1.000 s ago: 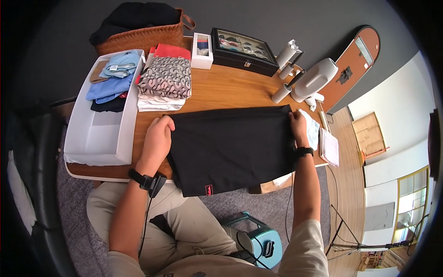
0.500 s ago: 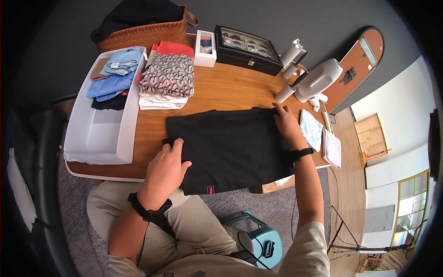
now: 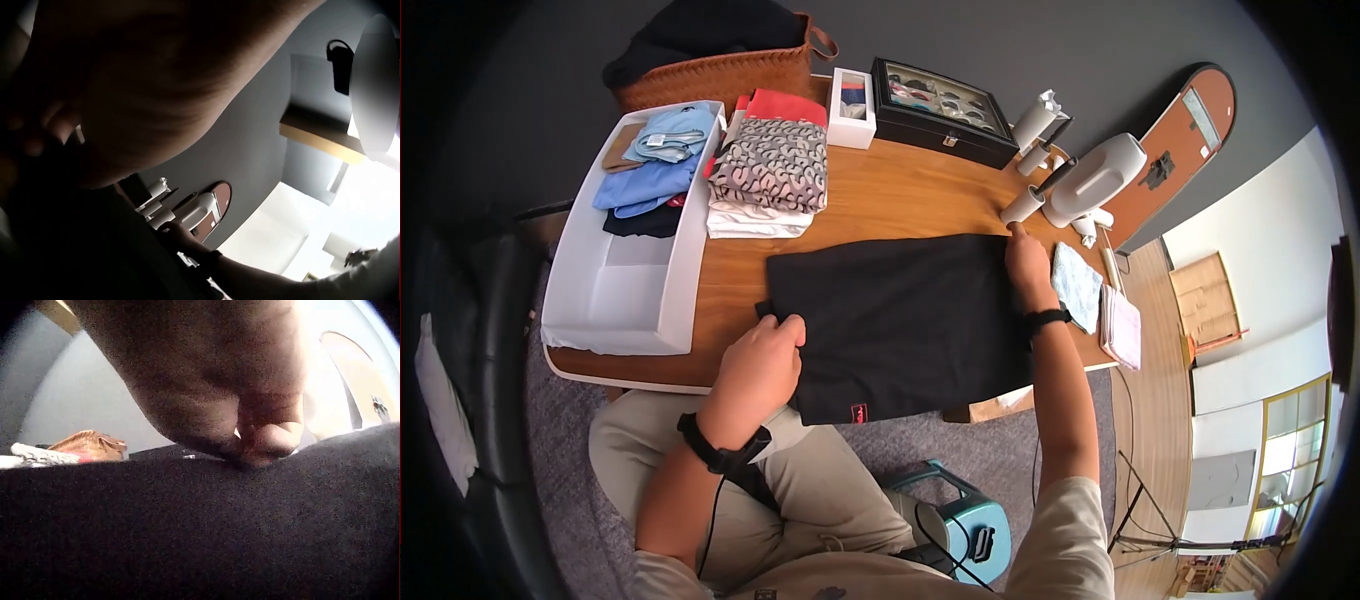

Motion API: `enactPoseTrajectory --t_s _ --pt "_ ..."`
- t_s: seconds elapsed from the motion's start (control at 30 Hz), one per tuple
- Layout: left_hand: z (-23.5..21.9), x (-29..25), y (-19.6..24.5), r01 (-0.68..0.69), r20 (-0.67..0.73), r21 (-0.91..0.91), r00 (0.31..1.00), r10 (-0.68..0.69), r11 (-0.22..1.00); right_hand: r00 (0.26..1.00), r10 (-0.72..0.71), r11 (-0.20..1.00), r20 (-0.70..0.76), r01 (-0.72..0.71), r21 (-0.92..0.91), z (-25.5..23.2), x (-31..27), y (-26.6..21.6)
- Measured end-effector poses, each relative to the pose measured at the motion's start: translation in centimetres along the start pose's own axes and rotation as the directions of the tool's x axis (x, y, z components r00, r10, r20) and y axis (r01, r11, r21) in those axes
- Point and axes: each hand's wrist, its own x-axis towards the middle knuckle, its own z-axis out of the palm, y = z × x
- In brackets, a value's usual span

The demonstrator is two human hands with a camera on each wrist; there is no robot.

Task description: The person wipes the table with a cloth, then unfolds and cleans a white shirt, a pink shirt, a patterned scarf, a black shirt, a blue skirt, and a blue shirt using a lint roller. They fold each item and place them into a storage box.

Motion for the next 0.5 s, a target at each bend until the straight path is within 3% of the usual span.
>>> enactPoseTrajectory --t_s 0.03,0.07,0.1,0.13,0.2,0.27,0.4,0.5 --pt "-0.1 -0.2 0.3 0.005 -0.005 0.0 1.0 -0.005 1.0 0.998 -0.002 0.999 -0.064 0.005 0.041 -0.6 -0.9 -1.4" --pt "-0.1 -0.4 0.6 -0.111 -0.095 0.066 0.989 0.117 0.992 0.998 -0.009 0.999 -0.063 0.012 0.042 -1.5 -2.0 -2.8" --pt "-0.1 -0.5 0.7 -0.217 -0.174 0.141 0.955 0.24 0.966 0.985 -0.159 0.979 -0.071 0.166 0.118 -2.6 -3.4 -4.4" --pt "-0.1 -0.3 0.7 -0.214 -0.174 0.138 0.956 0.236 0.967 0.95 -0.3 0.931 -0.089 0.312 0.191 -3.5 -4.8 -5.9" --pt "-0.3 0.7 0.7 -0.41 -0.164 0.012 0.899 0.406 0.912 0.826 -0.559 0.805 -0.076 0.562 0.187 -4.6 -7.3 -9.0" --pt "0.9 1.2 -0.1 -0.422 -0.11 0.082 0.897 0.429 0.903 0.745 -0.666 0.717 -0.037 0.654 0.239 -4.4 -9.2 -11.1" --pt "3.2 1.1 -1.9 -0.403 -0.02 0.234 0.908 0.419 0.885 0.678 -0.734 0.674 0.038 0.72 0.163 -3.4 -10.4 -11.9" --pt "3.2 1.0 -2.4 -0.365 -0.002 0.303 0.924 0.383 0.88 0.794 -0.574 0.819 0.201 0.554 0.152 -1.5 -9.4 -10.0"
